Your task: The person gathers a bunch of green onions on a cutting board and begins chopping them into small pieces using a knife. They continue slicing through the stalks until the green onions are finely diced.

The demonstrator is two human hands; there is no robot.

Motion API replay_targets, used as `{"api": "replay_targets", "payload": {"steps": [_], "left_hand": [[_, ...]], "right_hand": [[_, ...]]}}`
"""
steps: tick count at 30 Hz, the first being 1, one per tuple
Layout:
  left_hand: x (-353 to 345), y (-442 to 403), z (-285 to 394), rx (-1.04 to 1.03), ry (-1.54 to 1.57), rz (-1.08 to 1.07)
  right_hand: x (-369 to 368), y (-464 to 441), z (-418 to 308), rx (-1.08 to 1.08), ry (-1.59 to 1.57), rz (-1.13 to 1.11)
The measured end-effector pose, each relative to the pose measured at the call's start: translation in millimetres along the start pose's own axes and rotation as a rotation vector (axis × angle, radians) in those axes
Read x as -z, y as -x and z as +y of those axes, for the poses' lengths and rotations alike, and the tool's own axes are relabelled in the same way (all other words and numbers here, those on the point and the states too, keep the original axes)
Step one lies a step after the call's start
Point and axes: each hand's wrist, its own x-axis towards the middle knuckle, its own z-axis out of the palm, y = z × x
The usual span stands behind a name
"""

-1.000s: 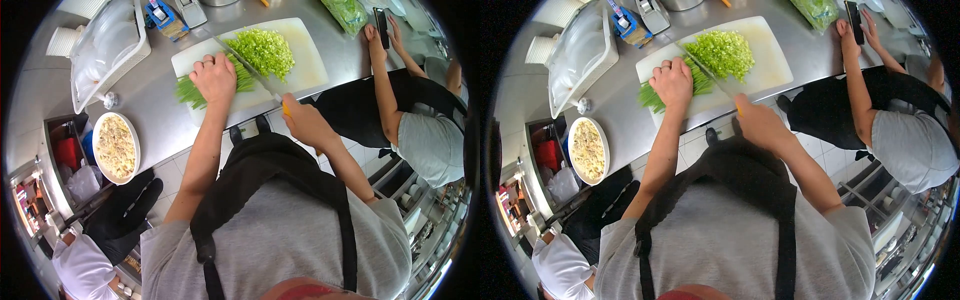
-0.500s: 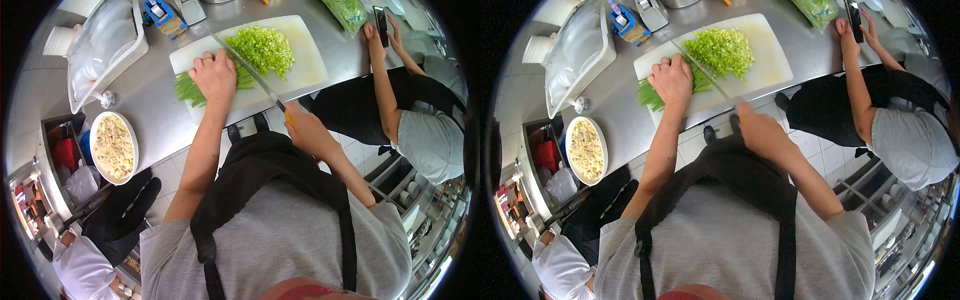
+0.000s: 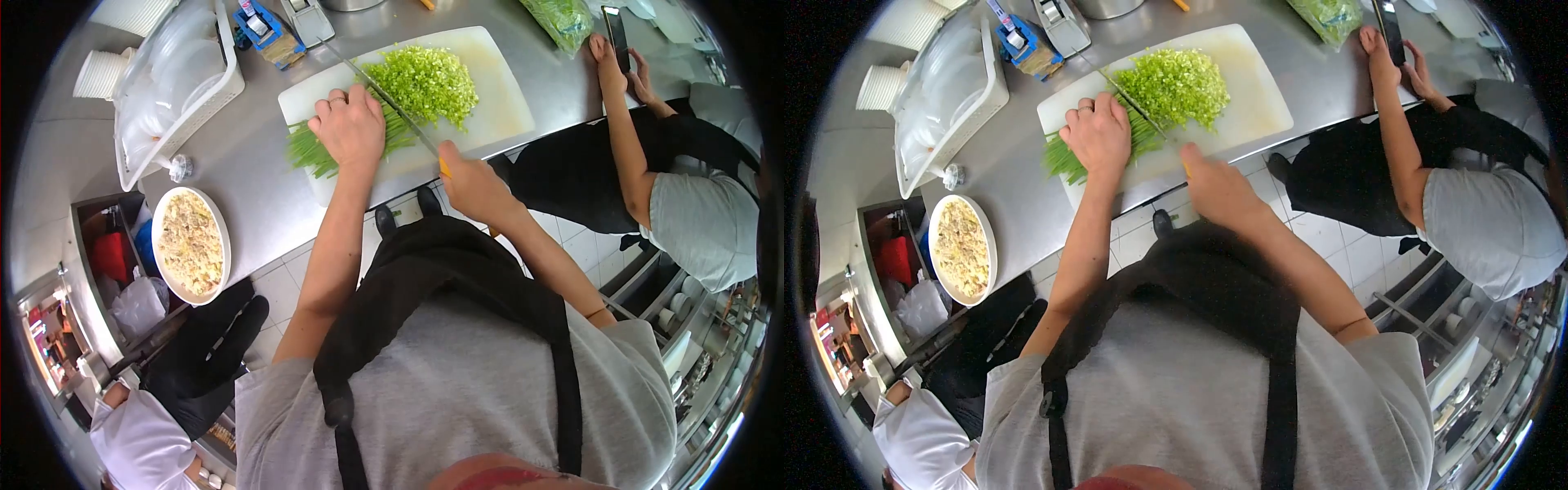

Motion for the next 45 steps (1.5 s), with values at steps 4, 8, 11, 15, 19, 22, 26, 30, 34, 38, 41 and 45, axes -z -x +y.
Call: {"api": "replay_targets", "payload": {"steps": [4, 8, 11, 15, 19, 22, 26, 30, 34, 38, 41, 45], "left_hand": [[5.1, 0.0, -4.1, 0.069, 0.066, -0.153], [33.0, -6.3, -14.2, 0.067, 0.196, -0.422], [54.9, -0.8, -19.0, -0.241, 0.168, -0.521], [53.9, 4.8, -24.5, -0.411, 0.032, -0.546], [35.6, 5.9, -28.5, -0.432, 0.08, -0.46], [27.3, 3.1, -14.0, -0.427, 0.107, -0.455], [36.3, -4.5, -5.7, -0.385, 0.07, -0.492], [43.9, -12.1, -5.1, -0.266, 0.026, -0.547], [50.9, -20.9, 0.1, -0.228, 0.014, -0.686], [50.9, -17.5, 5.5, -0.193, 0.037, -0.691], [47.7, -12.9, 9.3, -0.186, -0.01, -0.671], [50.0, -11.4, 7.0, -0.174, 0.033, -0.607]], "right_hand": [[3.3, 1.6, -2.8, -0.03, -0.024, -0.013], [1.1, 1.0, -0.2, 0.02, -0.008, 0.007], [2.1, 1.6, -1.6, 0.023, -0.021, 0.012], [1.7, 2.5, -2.3, 0.023, -0.02, 0.017], [9.9, 3.6, 7.7, -0.012, 0.026, 0.001], [19.0, 7.1, 14.5, 0.002, 0.068, 0.028], [20.2, 8.2, 12.0, -0.002, 0.082, 0.022], [13.2, 9.8, 10.2, 0.003, 0.072, 0.031], [22.6, 14.2, 5.5, 0.014, 0.072, 0.023], [27.6, 18.0, 3.1, 0.008, 0.041, 0.029], [29.5, 19.8, 1.0, 0.003, 0.043, 0.02], [35.1, 24.8, -3.9, -0.026, 0.032, 0.012]]}}
